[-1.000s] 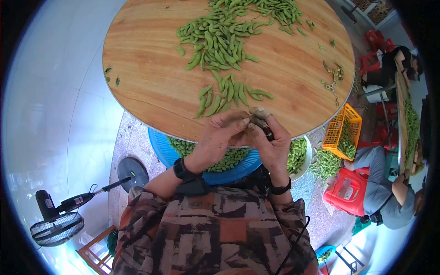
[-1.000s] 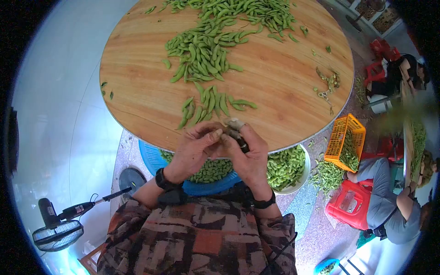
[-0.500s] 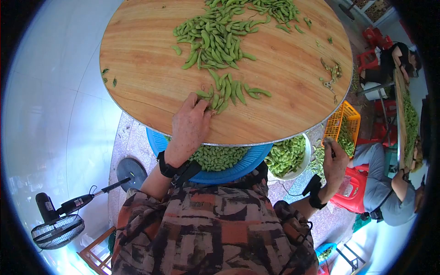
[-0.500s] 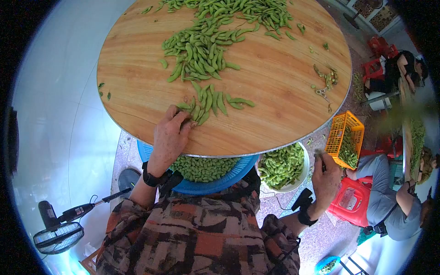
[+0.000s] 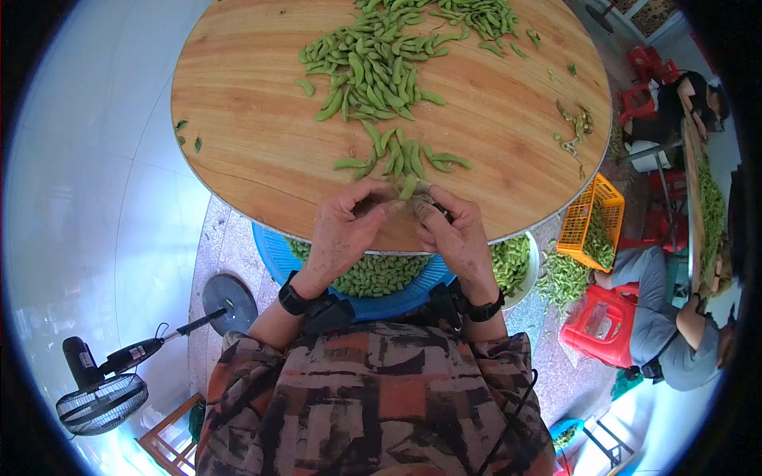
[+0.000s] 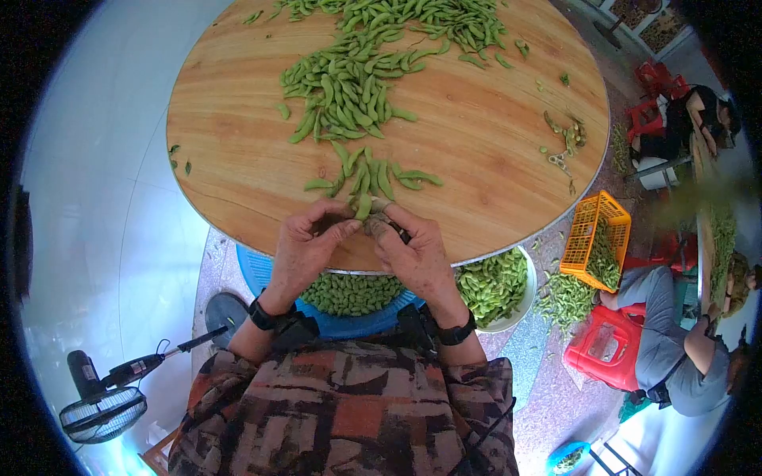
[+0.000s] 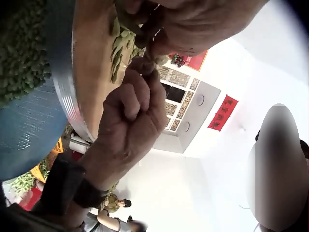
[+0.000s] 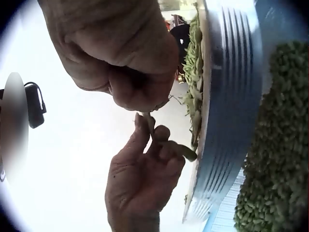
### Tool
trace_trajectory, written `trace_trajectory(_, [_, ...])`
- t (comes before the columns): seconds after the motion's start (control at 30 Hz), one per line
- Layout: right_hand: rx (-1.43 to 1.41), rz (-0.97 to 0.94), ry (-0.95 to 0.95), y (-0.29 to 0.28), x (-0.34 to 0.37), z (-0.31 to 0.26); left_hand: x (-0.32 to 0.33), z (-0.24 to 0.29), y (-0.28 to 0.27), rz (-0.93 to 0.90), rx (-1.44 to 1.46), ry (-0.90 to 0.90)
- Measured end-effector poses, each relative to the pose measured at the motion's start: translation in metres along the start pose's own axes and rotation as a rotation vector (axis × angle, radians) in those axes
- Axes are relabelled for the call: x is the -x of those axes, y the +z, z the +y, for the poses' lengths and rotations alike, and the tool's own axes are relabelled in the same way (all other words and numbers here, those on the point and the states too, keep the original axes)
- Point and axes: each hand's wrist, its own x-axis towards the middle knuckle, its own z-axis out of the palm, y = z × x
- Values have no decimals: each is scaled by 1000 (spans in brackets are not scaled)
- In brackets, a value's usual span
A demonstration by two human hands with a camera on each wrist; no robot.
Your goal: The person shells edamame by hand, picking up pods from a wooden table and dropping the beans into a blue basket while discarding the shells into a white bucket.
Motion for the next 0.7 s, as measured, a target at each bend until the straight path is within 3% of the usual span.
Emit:
trace_trajectory(0.13, [-16, -14, 3, -3, 1, 0, 3, -1, 2, 39, -156, 28])
trace_trajectory(0.2, [80, 35, -6, -3, 2, 0, 4, 1, 6, 78, -363, 264])
trace_trajectory(0.33, [209, 62, -131, -7, -1, 10, 8, 2, 13, 112, -375, 245])
trace_trajectory(0.43, [43, 18, -64, -15, -1, 7, 7, -12, 7, 21, -197, 166])
trace_trajectory(0.5, [-377, -207, 62, -25, -2, 4, -1, -17, 0, -280, 764, -286])
trace_trajectory(0.6, [-327, -186, 77, -28, -1, 1, -7, -13, 1, -389, 926, -389])
trace_trajectory(0.63, [-328, -186, 77, -25, 0, -1, -8, -5, 3, -390, 925, -390])
trace_trajectory(0.7, [122, 52, -35, -18, 4, -5, -10, 12, 10, -259, 263, -185])
